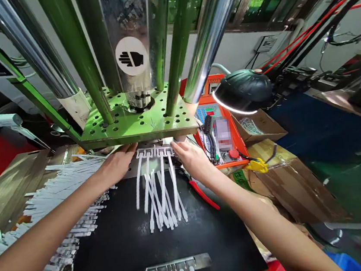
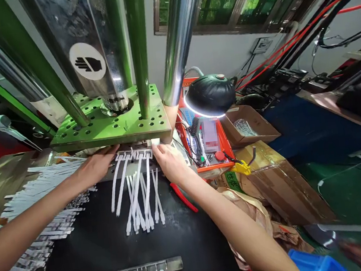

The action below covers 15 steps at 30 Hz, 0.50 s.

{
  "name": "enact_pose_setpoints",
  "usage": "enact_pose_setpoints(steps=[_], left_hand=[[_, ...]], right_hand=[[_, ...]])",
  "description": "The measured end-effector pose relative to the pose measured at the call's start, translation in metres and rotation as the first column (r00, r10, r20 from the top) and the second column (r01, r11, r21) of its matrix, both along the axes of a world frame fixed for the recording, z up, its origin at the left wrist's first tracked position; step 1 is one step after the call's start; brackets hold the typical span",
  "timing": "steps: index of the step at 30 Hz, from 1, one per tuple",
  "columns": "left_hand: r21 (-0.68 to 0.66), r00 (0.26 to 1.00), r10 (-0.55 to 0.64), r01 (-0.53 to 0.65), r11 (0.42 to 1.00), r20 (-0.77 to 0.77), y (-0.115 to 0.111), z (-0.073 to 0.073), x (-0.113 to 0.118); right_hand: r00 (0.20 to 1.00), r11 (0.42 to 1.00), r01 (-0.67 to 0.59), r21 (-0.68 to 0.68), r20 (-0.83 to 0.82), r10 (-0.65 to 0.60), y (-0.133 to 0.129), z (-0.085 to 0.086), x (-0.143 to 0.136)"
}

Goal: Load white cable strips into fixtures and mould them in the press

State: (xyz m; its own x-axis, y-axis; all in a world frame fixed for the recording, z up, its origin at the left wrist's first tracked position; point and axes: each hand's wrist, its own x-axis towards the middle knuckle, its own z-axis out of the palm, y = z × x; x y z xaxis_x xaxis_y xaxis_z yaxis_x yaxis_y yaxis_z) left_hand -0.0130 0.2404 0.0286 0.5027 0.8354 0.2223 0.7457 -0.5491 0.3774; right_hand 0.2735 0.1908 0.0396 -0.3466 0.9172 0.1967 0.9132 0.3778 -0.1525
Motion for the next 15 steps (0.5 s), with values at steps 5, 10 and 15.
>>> enact_pose_setpoints(steps=[5, 10, 15], left_hand=[[-0.044, 0.965, -0.261, 0.260, 0.965, -0.002, -0.081, 0.003, 0.021], [-0.041, 0.912, -0.406, 0.408, 0.912, 0.058, -0.125, 0.006, 0.046], [-0.160, 0.937, -0.347, 0.349, 0.924, 0.039, -0.175, 0.004, 0.014]], right_hand=[[0.960, 0.992, -0.037, -0.117, -0.280, 0.003, -0.098, 0.015, 0.036], [0.904, 0.975, -0.007, -0.221, -0.418, -0.088, -0.165, 0.028, 0.056], [0.859, 0.970, 0.040, -0.239, -0.487, -0.156, -0.214, 0.009, 0.081]])
